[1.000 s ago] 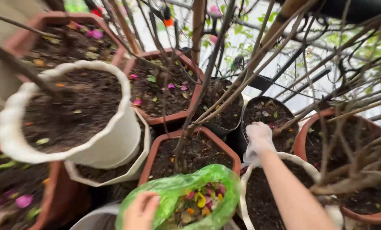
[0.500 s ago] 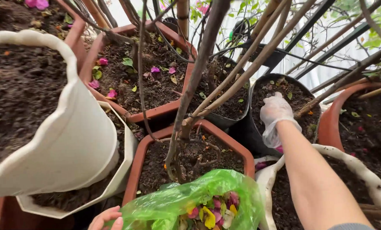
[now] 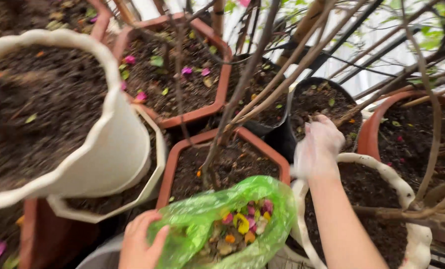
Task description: Picking up fallen petals and debris from potted plants and putting them into a plastic bag
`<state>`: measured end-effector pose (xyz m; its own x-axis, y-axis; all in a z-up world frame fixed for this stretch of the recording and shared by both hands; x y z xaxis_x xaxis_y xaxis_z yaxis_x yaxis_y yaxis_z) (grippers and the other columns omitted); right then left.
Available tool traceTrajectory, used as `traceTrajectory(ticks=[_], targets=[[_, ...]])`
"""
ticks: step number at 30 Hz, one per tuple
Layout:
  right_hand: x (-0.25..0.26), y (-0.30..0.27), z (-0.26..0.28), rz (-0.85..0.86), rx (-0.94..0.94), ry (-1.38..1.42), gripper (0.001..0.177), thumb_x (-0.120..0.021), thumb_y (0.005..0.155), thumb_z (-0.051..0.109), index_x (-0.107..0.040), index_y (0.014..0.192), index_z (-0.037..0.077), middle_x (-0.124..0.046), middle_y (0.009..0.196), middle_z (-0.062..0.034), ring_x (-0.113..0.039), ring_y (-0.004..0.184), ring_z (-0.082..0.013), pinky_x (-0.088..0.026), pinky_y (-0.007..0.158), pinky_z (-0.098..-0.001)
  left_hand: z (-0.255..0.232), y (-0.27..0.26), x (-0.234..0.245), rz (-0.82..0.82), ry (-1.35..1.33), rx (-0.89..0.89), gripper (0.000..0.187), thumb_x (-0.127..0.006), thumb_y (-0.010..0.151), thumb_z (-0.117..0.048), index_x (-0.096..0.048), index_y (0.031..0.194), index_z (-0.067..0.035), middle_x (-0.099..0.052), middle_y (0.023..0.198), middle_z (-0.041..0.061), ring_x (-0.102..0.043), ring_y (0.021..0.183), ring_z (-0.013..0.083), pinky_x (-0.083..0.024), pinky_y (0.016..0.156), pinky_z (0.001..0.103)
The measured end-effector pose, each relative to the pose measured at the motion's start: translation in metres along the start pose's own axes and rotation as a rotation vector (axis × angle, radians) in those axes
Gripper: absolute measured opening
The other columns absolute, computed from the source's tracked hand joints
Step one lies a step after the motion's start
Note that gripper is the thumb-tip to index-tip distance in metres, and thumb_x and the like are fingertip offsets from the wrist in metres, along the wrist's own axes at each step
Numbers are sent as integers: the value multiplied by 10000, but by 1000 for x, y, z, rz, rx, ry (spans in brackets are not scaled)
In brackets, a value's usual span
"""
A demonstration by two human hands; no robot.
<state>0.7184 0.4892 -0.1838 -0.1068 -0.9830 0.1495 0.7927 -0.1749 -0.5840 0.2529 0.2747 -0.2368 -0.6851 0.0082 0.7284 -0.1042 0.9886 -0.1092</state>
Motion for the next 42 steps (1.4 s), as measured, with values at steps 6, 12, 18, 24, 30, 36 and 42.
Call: traceTrajectory(ticks=[6, 12, 18, 24, 30, 36, 42], targets=[[191, -131, 21, 586, 566, -980, 348, -540, 920, 323, -793, 1160, 331, -723, 934, 47, -637, 857, -141, -459, 758, -332, -57, -11, 41, 85, 198, -75, 482, -729, 810, -315, -641, 1240, -117, -642, 1288, 76, -568, 1112, 330, -431, 1019, 454], [233, -123, -51, 1173, 199, -1504, 570, -388, 914, -76, -787, 1232, 179, -388, 1665, 36, -306, 1574, -176, -125, 1323, -530, -61, -20, 56, 224, 289, 299, 562, -657, 880, -391, -559, 1389, -175, -562, 1426, 54, -478, 1334, 289, -405, 1074, 532], [221, -140, -15, 1191, 517, -1733, 639, -397, 928, 139, -413, 1565, 198, -706, 1290, -189, -740, 1117, -275, -601, 1020, -432, -75, -24, 63, 310, 145, 537, 600, -636, 910, -403, -503, 1455, -190, -582, 1462, 41, -537, 1349, 275, -403, 1099, 501], [229, -94, -29, 1311, 821, -1380, 204, -604, 839, 221, -777, 826, 114, -775, 901, -30, -698, 895, -210, -523, 868, -345, -82, -23, 60, 238, 33, 527, 538, -653, 872, -385, -582, 1364, -179, -692, 1323, 61, -626, 1217, 288, -477, 975, 420], [266, -90, 19, 1255, 769, -1069, 403, -555, 895, 165, -716, 1260, 107, -752, 1283, -100, -703, 1199, -229, -506, 1059, -349, -94, -23, 66, 239, -71, 599, 496, -669, 878, -325, -619, 1351, -185, -732, 1258, 68, -698, 1095, 232, -488, 955, 388], [321, -5, 39, 715, 1080, -965, 403, -647, 869, 145, -716, 1266, 160, -773, 961, -22, -717, 828, -230, -522, 838, -380, -75, -26, 65, 183, -253, 580, 490, -708, 863, -240, -645, 1324, -89, -725, 1278, 83, -676, 1140, 192, -490, 980, 338], [363, 0, 77, 470, 517, -1069, 209, -673, 945, 266, -762, 1121, 195, -755, 860, -27, -576, 564, -193, -478, 606, -349, -53, -28, 46, 201, -400, 617, 213, -709, 900, -121, -746, 1076, -5, -752, 906, 133, -613, 780, 192, -479, 697, 333]])
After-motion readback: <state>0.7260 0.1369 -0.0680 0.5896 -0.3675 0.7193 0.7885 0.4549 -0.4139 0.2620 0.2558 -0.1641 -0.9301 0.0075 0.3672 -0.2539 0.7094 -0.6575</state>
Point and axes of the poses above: each hand's wrist, its own y-axis towards the middle knuckle, its own x-axis out of the back of the hand, z = x × y, the point moved 2 cm from there along y, towards the middle knuckle
